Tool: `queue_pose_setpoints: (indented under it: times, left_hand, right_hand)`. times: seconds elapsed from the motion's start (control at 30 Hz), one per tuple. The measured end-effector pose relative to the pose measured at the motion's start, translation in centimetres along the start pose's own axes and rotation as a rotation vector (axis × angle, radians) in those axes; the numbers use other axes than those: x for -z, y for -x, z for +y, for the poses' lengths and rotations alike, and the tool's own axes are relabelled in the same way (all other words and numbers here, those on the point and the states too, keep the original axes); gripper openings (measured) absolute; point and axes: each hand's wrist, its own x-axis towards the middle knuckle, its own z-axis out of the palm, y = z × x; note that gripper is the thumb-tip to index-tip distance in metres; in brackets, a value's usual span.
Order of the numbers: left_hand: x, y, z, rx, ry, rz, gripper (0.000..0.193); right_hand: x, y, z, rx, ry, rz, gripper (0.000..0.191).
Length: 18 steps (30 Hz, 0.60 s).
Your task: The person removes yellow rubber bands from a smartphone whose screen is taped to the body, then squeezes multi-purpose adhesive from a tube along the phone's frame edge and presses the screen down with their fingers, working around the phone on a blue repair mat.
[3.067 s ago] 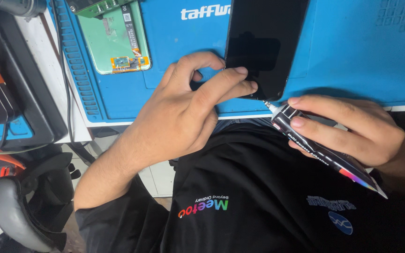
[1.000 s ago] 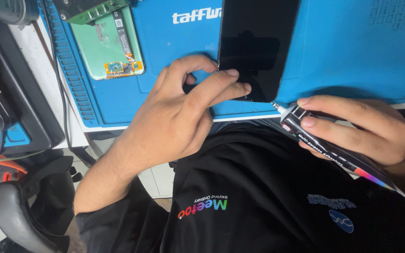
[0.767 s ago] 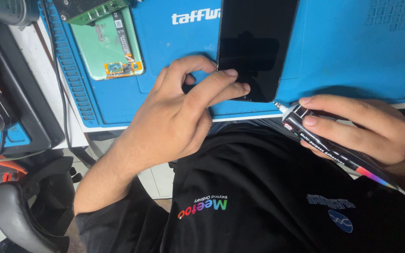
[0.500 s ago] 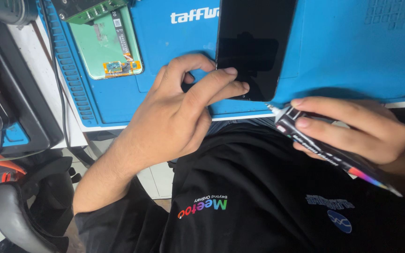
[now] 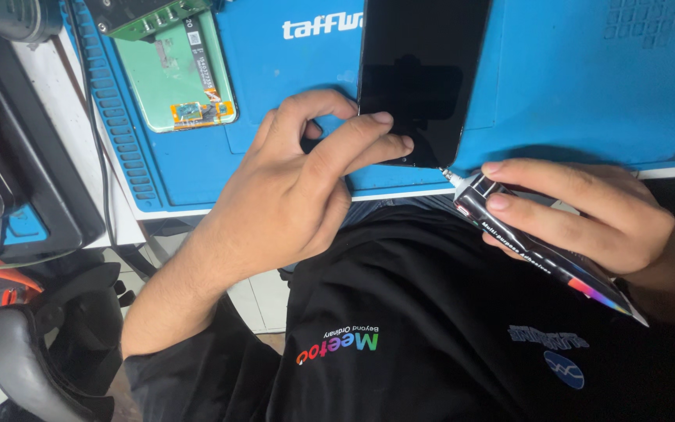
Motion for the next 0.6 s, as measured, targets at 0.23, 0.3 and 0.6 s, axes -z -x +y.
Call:
queue_pose_setpoints:
  times: [0.23,0.3,0.6]
  left_hand:
    - [-0.2,0.3,-0.4,0.003,0.001,-0.006,0.058]
    - [-0.2,0.4,-0.5,0.004,0.003,-0.007,0.058]
    - [0.0,0.9,-0.1,-0.015,-0.003,0.008,0.061]
  right_hand:
    - [0.5,0.3,-0.1,-0.074,-0.008,-0.073,0.034]
    - [0.5,0.6,-0.2,-0.088,0.007,-0.084,0.034]
    - [2.4,2.7,0.4,-0.38,-0.072,0.104,0.049]
